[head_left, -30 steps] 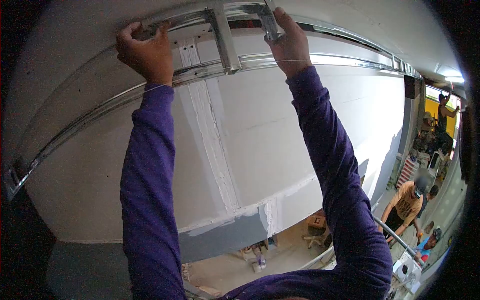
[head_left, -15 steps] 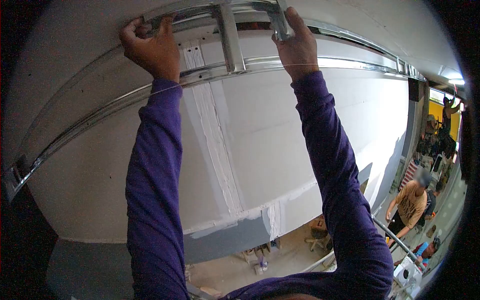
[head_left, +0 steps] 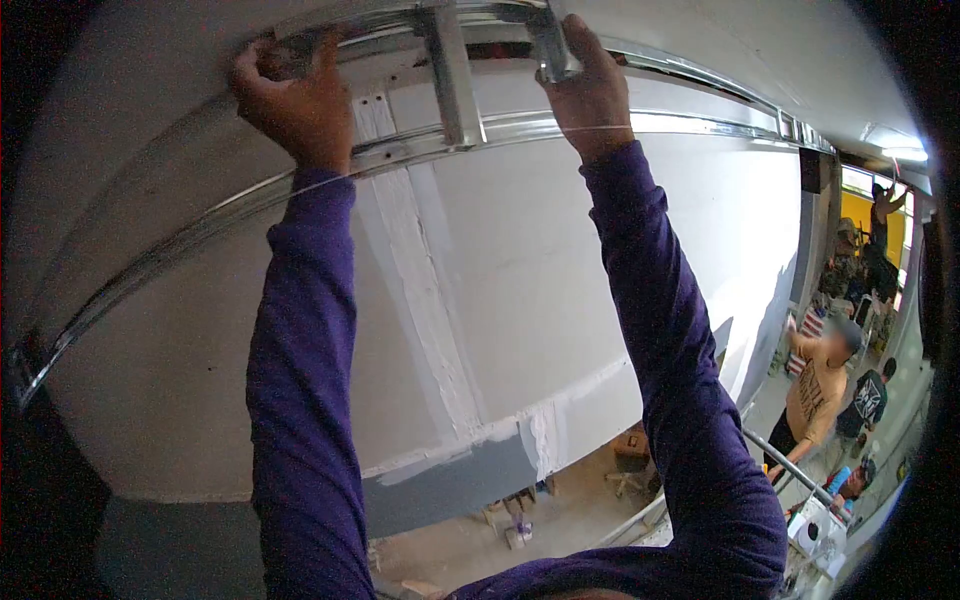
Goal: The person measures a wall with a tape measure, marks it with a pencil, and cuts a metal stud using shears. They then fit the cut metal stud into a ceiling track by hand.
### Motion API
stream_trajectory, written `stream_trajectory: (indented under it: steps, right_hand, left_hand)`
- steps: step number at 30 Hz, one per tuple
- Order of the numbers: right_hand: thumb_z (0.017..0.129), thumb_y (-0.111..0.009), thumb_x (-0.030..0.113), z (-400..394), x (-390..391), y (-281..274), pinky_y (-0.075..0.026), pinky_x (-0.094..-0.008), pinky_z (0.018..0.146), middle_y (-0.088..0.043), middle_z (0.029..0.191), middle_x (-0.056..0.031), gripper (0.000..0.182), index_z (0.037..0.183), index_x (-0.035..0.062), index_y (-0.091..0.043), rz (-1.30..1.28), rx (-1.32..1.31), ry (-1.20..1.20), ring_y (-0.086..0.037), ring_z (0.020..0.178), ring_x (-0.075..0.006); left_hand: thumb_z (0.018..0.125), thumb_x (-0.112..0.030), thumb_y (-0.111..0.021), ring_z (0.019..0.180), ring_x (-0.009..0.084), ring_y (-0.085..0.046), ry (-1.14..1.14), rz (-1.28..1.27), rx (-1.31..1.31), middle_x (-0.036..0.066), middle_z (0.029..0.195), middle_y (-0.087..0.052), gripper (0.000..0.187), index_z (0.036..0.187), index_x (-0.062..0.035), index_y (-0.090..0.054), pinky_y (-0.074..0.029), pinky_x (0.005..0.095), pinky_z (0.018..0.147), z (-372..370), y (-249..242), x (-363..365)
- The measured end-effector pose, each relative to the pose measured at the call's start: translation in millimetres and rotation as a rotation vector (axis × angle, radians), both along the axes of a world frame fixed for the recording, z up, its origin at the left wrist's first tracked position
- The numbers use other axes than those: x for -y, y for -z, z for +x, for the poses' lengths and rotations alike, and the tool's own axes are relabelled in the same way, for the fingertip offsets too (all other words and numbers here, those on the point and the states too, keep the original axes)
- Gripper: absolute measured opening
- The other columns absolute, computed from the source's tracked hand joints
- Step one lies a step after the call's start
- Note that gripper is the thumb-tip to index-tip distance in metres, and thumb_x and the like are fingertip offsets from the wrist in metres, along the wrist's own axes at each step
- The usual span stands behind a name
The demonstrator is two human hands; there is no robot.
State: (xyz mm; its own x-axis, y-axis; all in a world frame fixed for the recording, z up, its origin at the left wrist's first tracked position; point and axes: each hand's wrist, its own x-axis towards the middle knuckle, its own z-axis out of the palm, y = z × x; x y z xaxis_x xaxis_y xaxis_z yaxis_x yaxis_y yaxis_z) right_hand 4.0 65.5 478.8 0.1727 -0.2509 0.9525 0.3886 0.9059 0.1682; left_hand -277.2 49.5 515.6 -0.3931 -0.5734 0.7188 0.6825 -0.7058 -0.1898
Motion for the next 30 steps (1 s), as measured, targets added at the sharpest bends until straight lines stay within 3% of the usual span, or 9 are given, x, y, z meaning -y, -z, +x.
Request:
stream_trajectory:
  steps: [2,4,9,10,11,15,21,26,30]
  right_hand:
    - [0.070,-0.074,-0.003,-2,5,16,-0.055,-0.0338,0.076,-0.065,0.102,-0.0121,0.050,0.114,0.0070,-0.055,0.170,0.019,0.502,-0.064,0.097,-0.0237]
    - [0.064,-0.077,-0.005,0,3,35,-0.055,-0.0351,0.077,-0.065,0.102,-0.0120,0.055,0.114,0.0055,-0.057,-0.166,0.166,0.050,-0.064,0.097,-0.0242]
    - [0.091,-0.058,0.028,18,-4,119,-0.051,-0.0316,0.072,-0.061,0.105,-0.0086,0.033,0.116,0.0052,-0.059,-0.404,0.103,-0.174,-0.060,0.090,-0.0182]
    - [0.090,-0.060,0.028,24,5,138,-0.052,-0.0303,0.071,-0.061,0.106,-0.0085,0.034,0.116,0.0054,-0.059,-0.673,0.001,-0.698,-0.060,0.092,-0.0176]
    - [0.088,-0.063,0.026,39,4,163,-0.051,-0.0269,0.064,-0.062,0.105,-0.0101,0.036,0.115,0.0022,-0.059,-0.681,0.008,-0.713,-0.061,0.085,-0.0145]
    - [0.085,-0.068,0.031,85,54,266,-0.054,-0.0280,0.069,-0.066,0.098,-0.0120,0.046,0.119,0.0012,-0.058,-1.009,-0.102,-0.204,-0.064,0.084,-0.0175]
    - [0.074,-0.078,0.034,93,181,453,-0.055,-0.0315,0.074,-0.066,0.098,-0.0182,0.053,0.110,-0.0001,-0.060,-1.434,-0.342,0.250,-0.065,0.086,-0.0234]
    - [0.071,-0.078,0.037,76,278,611,-0.052,-0.0314,0.074,-0.066,0.094,-0.0168,0.049,0.099,-0.0010,-0.064,-1.549,-0.647,0.412,-0.064,0.085,-0.0202]
    - [0.071,-0.078,0.033,66,324,705,-0.051,-0.0296,0.065,-0.067,0.083,-0.0111,0.045,0.098,0.0003,-0.065,-1.559,-1.163,0.155,-0.063,0.073,-0.0168]
  left_hand:
    - [0.064,-0.028,-0.086,0.084,0.0230,-0.054,0.067,-0.001,-0.055,0.010,0.092,-0.056,0.054,0.098,-0.0008,-0.055,-0.044,0.0368,0.077,-8,7,-10]
    - [0.067,-0.029,-0.085,0.082,0.0227,-0.055,-0.036,0.013,-0.102,0.011,0.093,-0.057,0.052,0.100,-0.0006,-0.055,-0.045,0.0372,0.076,-15,36,-14]
    - [0.074,-0.028,-0.080,0.090,0.0217,-0.056,0.180,-0.451,-0.313,0.012,0.096,-0.058,0.046,0.102,-0.0012,-0.056,-0.045,0.0361,0.081,-24,161,-17]
    - [0.074,-0.028,-0.080,0.091,0.0223,-0.056,0.154,-0.619,-0.386,0.012,0.096,-0.058,0.045,0.102,-0.0015,-0.056,-0.045,0.0359,0.082,-27,193,-16]
    - [0.074,-0.027,-0.080,0.092,0.0228,-0.055,0.116,-0.787,-0.468,0.012,0.095,-0.058,0.045,0.102,-0.0018,-0.056,-0.045,0.0358,0.082,-33,226,-16]
    - [0.073,-0.027,-0.081,0.093,0.0282,-0.054,0.040,-0.678,-0.819,0.012,0.097,-0.056,0.046,0.104,-0.0039,-0.055,-0.043,0.0423,0.083,-23,360,7]
    - [0.069,-0.016,-0.077,0.128,0.0355,-0.039,0.323,-0.680,-2.036,0.018,0.130,-0.046,0.073,0.132,-0.0052,-0.043,-0.031,0.0491,0.106,106,467,74]
    - [0.071,-0.014,-0.073,0.125,0.0368,-0.041,0.402,-0.405,-2.579,0.018,0.131,-0.046,0.067,0.131,-0.0051,-0.043,-0.028,0.0497,0.108,171,551,113]
    - [0.072,-0.010,-0.067,0.118,0.0384,-0.044,0.631,-0.246,-2.735,0.017,0.123,-0.050,0.060,0.128,-0.0044,-0.045,-0.032,0.0461,0.105,232,616,164]
